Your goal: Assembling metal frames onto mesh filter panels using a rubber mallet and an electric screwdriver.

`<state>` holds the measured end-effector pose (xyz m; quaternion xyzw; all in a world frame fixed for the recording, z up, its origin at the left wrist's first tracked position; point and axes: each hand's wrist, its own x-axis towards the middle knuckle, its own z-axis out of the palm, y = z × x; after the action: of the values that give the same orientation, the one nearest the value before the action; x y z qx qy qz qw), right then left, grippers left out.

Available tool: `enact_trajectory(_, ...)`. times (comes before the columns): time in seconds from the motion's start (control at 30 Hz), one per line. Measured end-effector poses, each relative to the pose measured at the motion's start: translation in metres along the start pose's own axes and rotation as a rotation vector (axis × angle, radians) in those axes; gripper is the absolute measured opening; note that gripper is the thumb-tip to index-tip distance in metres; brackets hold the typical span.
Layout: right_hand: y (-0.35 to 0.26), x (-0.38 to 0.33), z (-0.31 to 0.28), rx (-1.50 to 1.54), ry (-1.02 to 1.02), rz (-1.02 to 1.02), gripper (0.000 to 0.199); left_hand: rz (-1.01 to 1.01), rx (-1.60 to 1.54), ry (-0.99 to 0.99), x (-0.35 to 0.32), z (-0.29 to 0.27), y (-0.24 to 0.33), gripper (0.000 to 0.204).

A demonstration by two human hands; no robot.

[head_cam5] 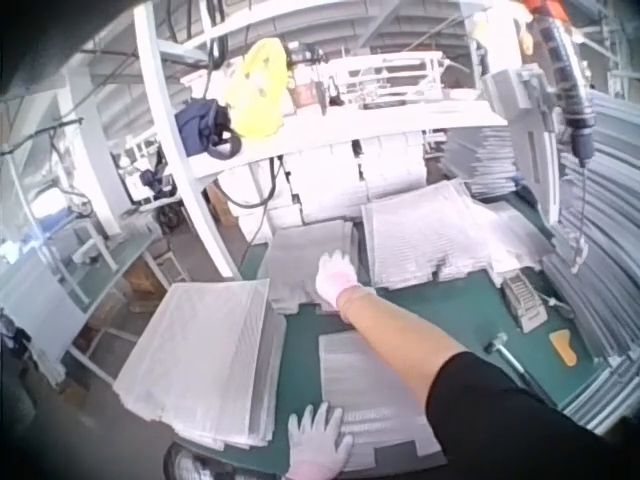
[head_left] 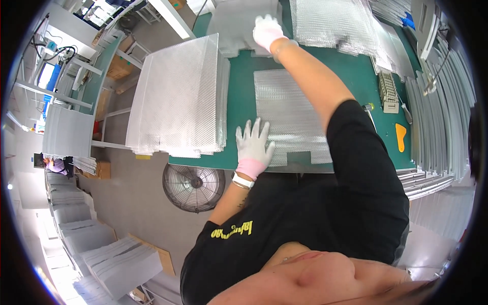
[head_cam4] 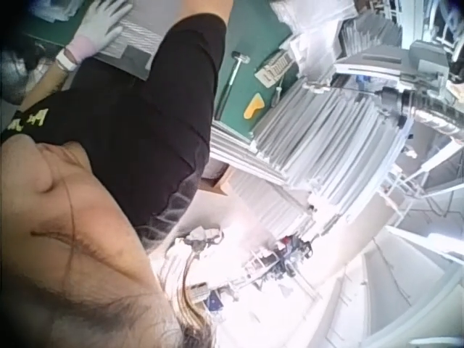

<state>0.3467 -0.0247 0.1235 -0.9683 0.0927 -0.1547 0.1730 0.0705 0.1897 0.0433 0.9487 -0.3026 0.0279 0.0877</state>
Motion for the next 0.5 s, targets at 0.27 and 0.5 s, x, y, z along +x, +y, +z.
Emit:
enact_trajectory(0.27, -0.021, 0.038, -0.028, -0.191, -0.158, 0.226, 0.049, -0.052, -0.073, 0.045, -0.008, 0.002, -0.006, 0.060)
enact_trajectory(0.5, -0.013, 0.075, -0.107, 0.432, 0.443, -0.459, 0.038, -0.024, -0.090, 0.075, -0.004, 0.002, -0.007, 0.061)
